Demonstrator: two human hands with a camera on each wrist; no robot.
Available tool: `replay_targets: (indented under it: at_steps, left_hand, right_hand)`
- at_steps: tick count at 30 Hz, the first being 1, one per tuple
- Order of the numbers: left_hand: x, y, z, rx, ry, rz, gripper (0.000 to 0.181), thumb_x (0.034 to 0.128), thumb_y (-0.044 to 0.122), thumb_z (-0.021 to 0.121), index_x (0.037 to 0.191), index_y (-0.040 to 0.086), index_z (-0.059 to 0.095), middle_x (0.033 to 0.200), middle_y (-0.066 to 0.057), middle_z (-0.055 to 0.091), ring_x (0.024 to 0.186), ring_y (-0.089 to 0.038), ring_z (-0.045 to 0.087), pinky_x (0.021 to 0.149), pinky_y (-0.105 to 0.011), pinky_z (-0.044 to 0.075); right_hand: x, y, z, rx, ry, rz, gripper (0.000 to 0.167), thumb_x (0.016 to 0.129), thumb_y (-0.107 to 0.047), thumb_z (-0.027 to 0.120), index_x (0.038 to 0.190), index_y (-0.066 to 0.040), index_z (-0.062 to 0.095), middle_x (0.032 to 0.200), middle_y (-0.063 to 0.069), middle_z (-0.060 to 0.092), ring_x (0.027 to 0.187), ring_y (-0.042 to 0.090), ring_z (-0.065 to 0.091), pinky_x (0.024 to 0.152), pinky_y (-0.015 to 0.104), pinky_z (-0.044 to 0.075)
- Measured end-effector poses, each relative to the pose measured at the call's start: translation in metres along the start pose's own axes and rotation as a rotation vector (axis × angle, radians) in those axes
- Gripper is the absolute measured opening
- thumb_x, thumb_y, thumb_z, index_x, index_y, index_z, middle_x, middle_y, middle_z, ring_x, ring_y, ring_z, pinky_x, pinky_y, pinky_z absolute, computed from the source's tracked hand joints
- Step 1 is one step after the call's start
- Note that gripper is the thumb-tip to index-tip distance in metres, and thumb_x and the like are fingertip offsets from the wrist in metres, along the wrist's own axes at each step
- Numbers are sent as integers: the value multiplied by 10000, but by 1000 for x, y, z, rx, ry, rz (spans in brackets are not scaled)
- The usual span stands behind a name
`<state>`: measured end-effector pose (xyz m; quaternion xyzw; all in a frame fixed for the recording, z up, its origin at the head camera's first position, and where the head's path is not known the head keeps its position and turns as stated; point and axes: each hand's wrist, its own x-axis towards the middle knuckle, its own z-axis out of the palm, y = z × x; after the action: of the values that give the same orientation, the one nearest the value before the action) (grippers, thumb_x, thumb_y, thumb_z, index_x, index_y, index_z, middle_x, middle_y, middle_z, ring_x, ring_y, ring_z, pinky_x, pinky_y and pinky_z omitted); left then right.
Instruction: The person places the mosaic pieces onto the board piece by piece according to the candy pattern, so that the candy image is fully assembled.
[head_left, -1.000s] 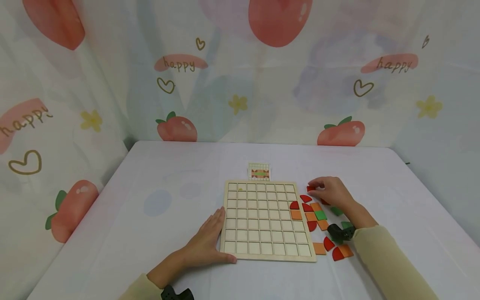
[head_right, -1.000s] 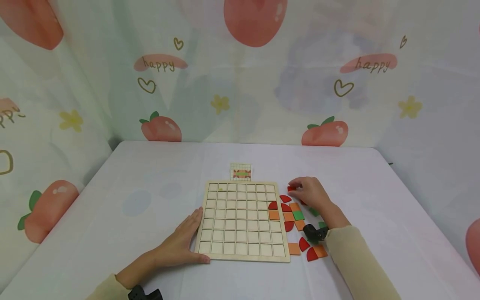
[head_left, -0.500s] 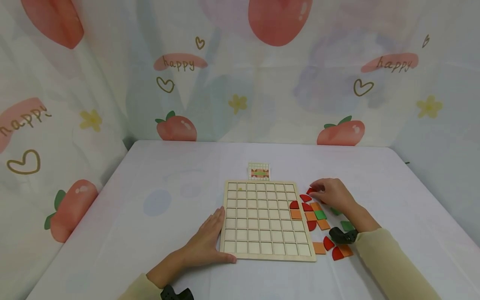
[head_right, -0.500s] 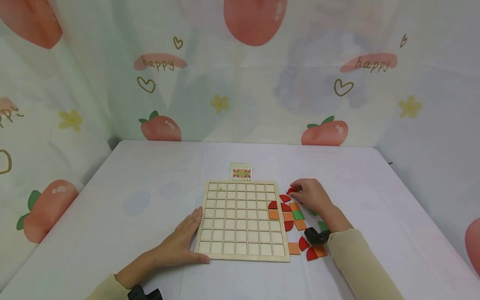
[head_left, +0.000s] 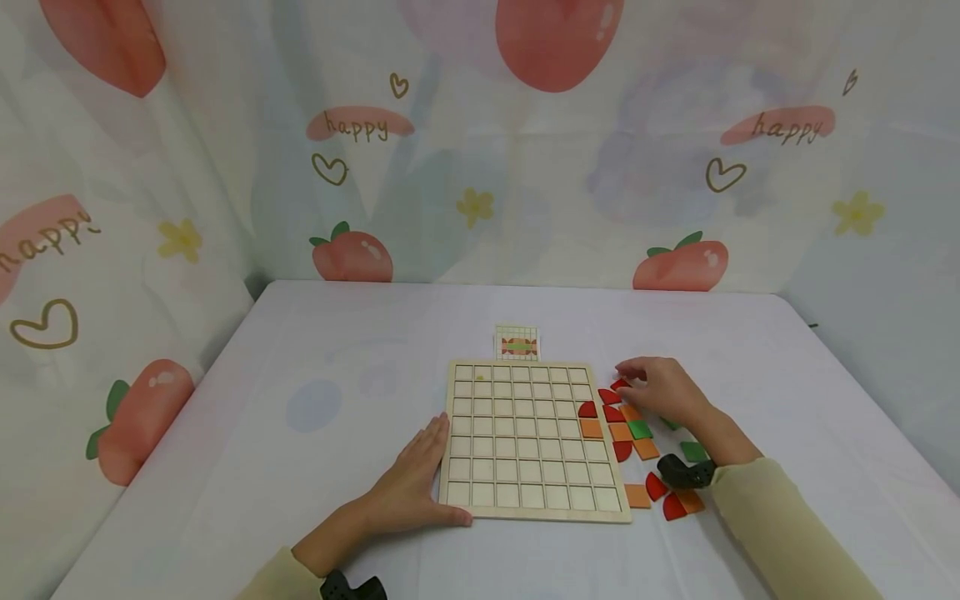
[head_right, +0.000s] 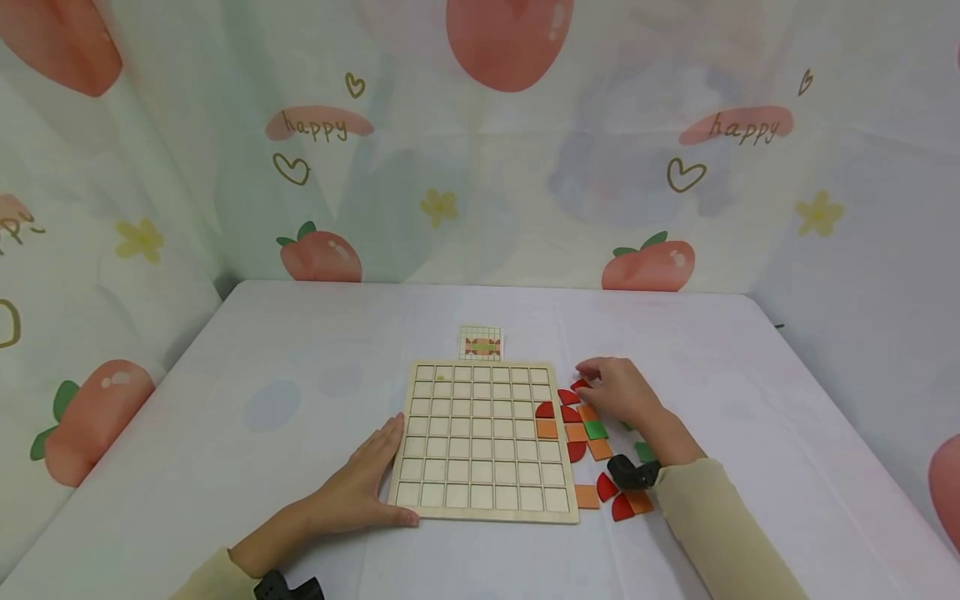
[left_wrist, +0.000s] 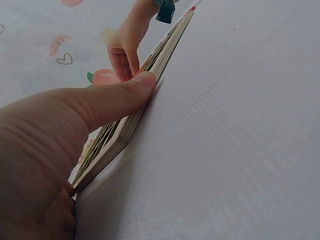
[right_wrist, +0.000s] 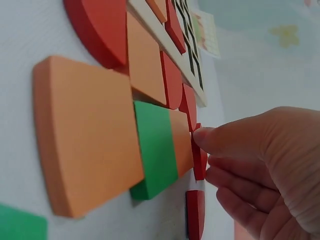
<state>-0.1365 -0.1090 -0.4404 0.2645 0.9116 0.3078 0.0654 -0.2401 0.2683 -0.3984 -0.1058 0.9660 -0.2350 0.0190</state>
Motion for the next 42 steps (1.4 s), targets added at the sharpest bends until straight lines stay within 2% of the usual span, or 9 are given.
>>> replay_targets:
  at_steps: [6,12,21,28,37,42]
  left_hand:
    - [0,0,1,1,-3,-3,1261,638,673,683,1458,-16,17,1522,-133,39,1382,-236,18,1086,-454,100]
    - [0,1,-1,-5,-6,-2,1252,646,658,689,1455,-22,17,1522,-136,35,1382,-235,14,1085,-457,99]
    - [-1,0,-1,-5,-2,-2,1247,652,667,676,1457,-15,13,1523,-133,37,1382,-233,15,1084,-463,103]
    - [0,1,-1,-6,-6,2,1243,656,663,677,1455,-22,14,1521,-140,34,1381,-240,14,1086,-457,95]
    - [0,2,-2,-13,-8,0,1244,652,654,687,1455,-23,19,1521,-137,36,1382,-237,17,1087,-450,97]
    - [0,1,-2,-19,-4,0,1244,649,654,689,1457,-20,25,1521,-136,42,1382,-238,20,1084,-462,103]
  right_hand:
    - [3,3,1,31,-30,-33,330,820,-70,668,1130,32,618,1038,164,622,985,349,530,838,486,465]
    - [4,2,1,35,-38,-7,342,824,-83,670,1135,45,610,1035,172,619,981,344,530,838,480,467]
    - [0,-3,1,43,36,42,373,831,-136,667,1132,74,597,1013,189,620,931,328,537,790,446,498]
    - [-13,-13,0,60,94,63,373,831,-157,678,1123,63,605,1006,187,628,938,329,547,779,444,503]
    - [-31,-23,7,49,144,7,332,806,-133,704,1060,69,636,899,137,648,807,264,557,688,386,516]
    - [-43,-30,13,68,159,10,309,805,-143,710,1042,46,651,884,101,649,830,269,561,708,404,516]
